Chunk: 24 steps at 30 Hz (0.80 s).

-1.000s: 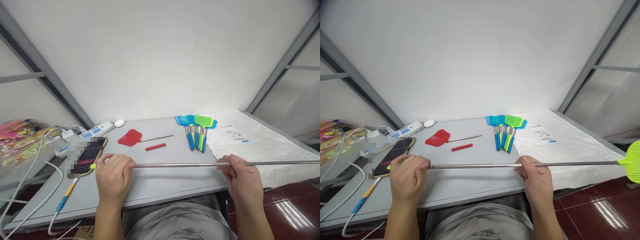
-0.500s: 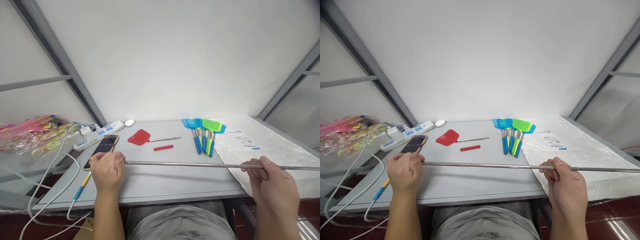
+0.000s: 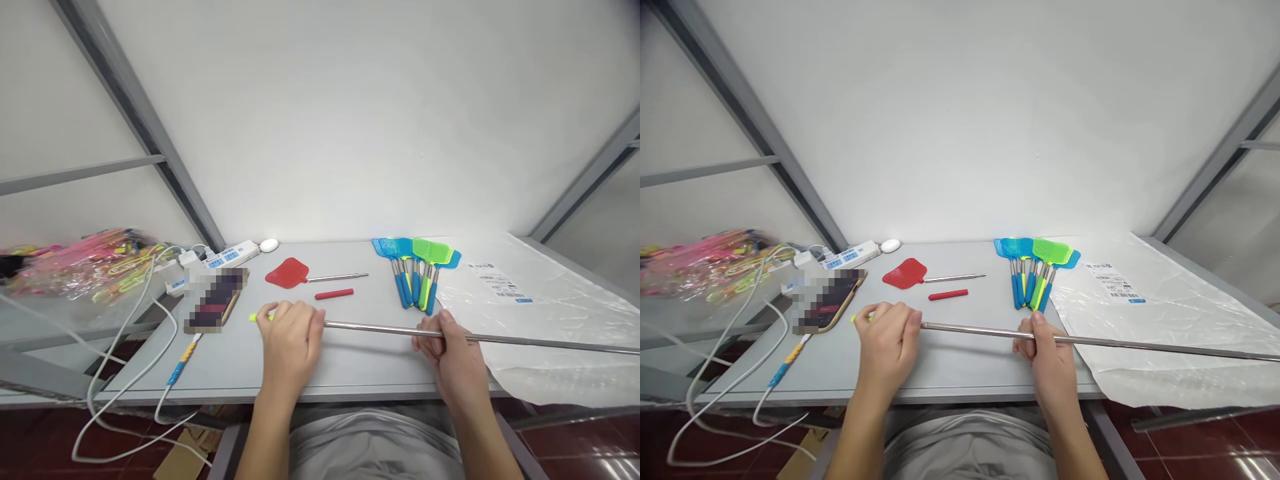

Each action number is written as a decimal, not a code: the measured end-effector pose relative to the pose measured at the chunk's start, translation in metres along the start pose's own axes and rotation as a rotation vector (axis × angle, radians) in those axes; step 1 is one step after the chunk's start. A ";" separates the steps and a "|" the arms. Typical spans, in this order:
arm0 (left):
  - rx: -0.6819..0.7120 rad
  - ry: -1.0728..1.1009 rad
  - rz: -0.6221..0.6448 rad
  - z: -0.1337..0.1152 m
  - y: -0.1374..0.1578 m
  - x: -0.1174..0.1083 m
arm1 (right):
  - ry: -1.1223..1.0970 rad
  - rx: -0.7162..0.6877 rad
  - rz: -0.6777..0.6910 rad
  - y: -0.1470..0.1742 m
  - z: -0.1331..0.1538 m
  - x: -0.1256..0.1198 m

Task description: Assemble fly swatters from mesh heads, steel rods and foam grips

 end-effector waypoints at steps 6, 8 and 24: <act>0.003 -0.034 -0.038 0.010 0.000 0.004 | 0.101 -0.037 -0.021 0.005 0.007 0.001; 0.017 -0.066 -0.082 0.018 0.001 0.000 | 0.138 -0.043 -0.018 0.009 0.011 -0.001; -0.055 -0.206 -0.200 0.090 0.021 -0.024 | -0.068 -0.148 -0.315 0.009 0.040 -0.046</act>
Point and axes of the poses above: each hand's wrist, its own y-axis away from the middle knuckle, its own x-axis out of the palm, z = x × y, the point moved 4 cm from there along -y, towards the middle knuckle, and after that the axes turned 10 degrees about x, right-handed, at the moved point
